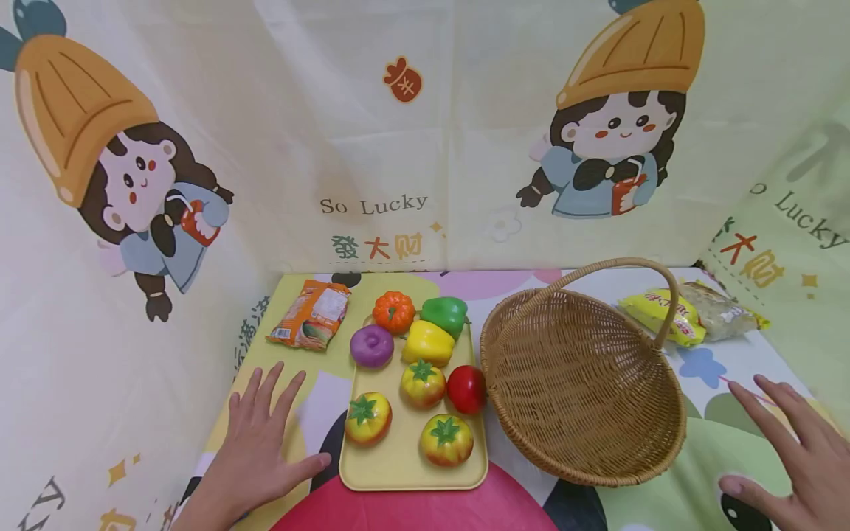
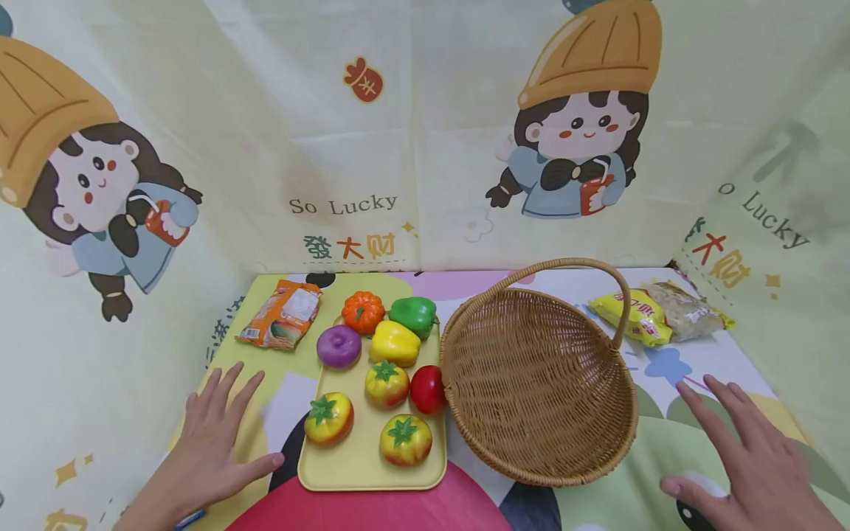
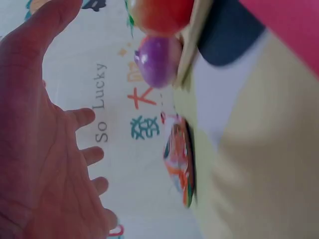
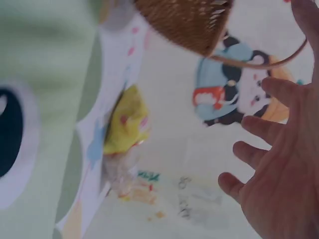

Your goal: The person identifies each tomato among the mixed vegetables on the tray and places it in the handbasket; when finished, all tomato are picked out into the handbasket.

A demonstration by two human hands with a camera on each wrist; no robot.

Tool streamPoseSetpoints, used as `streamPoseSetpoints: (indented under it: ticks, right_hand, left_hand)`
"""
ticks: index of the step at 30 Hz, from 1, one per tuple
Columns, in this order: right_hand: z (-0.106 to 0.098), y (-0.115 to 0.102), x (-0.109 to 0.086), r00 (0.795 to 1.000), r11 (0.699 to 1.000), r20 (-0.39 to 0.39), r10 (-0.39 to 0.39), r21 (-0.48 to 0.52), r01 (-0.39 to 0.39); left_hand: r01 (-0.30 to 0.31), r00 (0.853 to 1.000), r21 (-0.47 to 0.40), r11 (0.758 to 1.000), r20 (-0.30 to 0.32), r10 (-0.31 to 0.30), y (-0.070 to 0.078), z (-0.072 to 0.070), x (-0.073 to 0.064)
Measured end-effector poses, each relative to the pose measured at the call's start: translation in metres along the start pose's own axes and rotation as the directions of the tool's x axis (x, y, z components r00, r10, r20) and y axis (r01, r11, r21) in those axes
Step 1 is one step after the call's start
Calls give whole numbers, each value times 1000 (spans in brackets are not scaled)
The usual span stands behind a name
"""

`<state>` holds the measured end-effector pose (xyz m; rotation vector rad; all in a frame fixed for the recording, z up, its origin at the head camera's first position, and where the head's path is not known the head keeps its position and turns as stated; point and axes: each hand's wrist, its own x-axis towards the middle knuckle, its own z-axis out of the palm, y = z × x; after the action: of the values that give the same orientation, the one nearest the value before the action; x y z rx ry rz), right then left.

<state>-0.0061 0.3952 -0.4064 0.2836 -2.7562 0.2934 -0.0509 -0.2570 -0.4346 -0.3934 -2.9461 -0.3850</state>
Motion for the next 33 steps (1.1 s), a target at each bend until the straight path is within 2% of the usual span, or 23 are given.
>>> streamPoseSetpoints:
  ticks: [2, 5, 10, 14, 18, 21, 22, 23, 24, 26, 28, 29, 31, 33]
  right_hand:
    - [-6, -12, 3, 999, 995, -43, -14, 97, 18]
    - [-15, -32, 8, 996, 970, -93, 5, 243, 17]
    - [-30, -64, 19, 995, 909, -100, 4, 415, 38]
    - [-37, -90, 25, 1000, 871, -17, -21, 491, 26]
    - [-40, -120, 31, 995, 833, 51, -87, 551, 45]
    - [-40, -147, 34, 987, 782, 68, -143, 619, 70]
    - [-40, -155, 35, 984, 759, 72, -161, 647, 76]
    - [-38, -163, 36, 982, 751, 88, -168, 657, 69]
    - [-36, -171, 37, 980, 754, 111, -163, 655, 51]
    - [-27, -182, 38, 971, 741, 151, -184, 671, 36]
    - [-16, -193, 39, 956, 728, 221, -191, 686, -13]
    - [-11, -199, 40, 949, 721, 238, -207, 693, -16]
    - [-3, -213, 42, 932, 685, 292, -213, 725, -70]
    - [2, -229, 45, 909, 683, 385, -162, 708, -179]
  left_hand:
    - [24, 999, -43, 999, 35, -22, 3, 4, 3]
    - [61, 996, -102, 993, 69, -54, 8, 10, 8]
    - [109, 990, -207, 972, 110, -88, 15, 19, 16]
    - [186, 972, -309, 933, 197, -129, 21, 25, 20]
    - [276, 948, -416, 866, 268, -174, 25, 33, 23]
    - [291, 945, -481, 827, 278, -171, 24, 39, 24]
    - [283, 948, -508, 814, 275, -158, 24, 41, 24]
    - [272, 952, -529, 804, 269, -145, 24, 42, 24]
    - [255, 957, -542, 801, 259, -129, 23, 43, 24]
    - [227, 964, -559, 798, 244, -103, 22, 46, 24]
    - [206, 969, -567, 797, 231, -86, 21, 48, 23]
    - [207, 969, -564, 800, 233, -86, 21, 49, 23]
    - [218, 965, -569, 793, 250, -86, 19, 51, 23]
    - [230, 962, -584, 779, 259, -90, 18, 53, 24]
